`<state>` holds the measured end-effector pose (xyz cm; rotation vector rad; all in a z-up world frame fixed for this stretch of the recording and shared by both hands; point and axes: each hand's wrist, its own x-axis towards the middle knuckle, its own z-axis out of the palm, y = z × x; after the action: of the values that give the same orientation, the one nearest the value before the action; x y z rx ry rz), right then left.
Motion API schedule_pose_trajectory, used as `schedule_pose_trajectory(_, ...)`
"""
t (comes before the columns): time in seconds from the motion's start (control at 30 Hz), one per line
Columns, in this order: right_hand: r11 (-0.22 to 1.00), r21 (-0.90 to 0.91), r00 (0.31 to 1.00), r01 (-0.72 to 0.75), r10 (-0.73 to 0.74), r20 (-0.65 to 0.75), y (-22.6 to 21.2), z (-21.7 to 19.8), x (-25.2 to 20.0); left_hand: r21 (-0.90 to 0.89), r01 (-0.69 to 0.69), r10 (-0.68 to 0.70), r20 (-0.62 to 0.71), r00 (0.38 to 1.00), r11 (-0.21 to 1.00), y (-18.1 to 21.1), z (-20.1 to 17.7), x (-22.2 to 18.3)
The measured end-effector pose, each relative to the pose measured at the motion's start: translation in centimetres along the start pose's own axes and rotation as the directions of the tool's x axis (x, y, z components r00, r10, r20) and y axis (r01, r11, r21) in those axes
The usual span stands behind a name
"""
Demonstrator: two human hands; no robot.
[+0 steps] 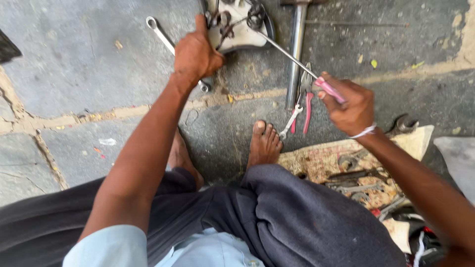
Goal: The person disassembles and reassembles a bicycle seat using various tools, removing springs and the seat cover before reattaching the internal metal frame to the seat base with a screwdriver and pliers.
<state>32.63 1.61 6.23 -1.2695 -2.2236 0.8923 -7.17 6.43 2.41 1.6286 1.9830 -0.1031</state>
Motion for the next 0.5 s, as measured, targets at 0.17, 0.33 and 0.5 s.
schedule_pose_trajectory(0.17, 0.848, -0.511, 0.990, 0.139, -0.128, 0.057, 0.0, 3.6, -1.9, 0.027, -0.012, 0.010, 0.069, 0.998, 1.000, -0.3, -0.4, 0.7)
schedule_pose_trajectory(0.33, 0.696, 0.589, 0.888, -0.411, 0.452, 0.085, -1.6, 3.0, -1.8, 0.028, -0.167, 0.169, -0.141, 0.975, 0.986, -1.0, 0.2, 0.4)
schedule_pose_trajectory(0.5, 0.971, -0.239, 1.000, 0.020, -0.025, -0.017, -3.9, 1.4, -0.8, 0.011, -0.091, 0.091, -0.032, 0.995, 0.996, -1.9, 0.8, 0.9)
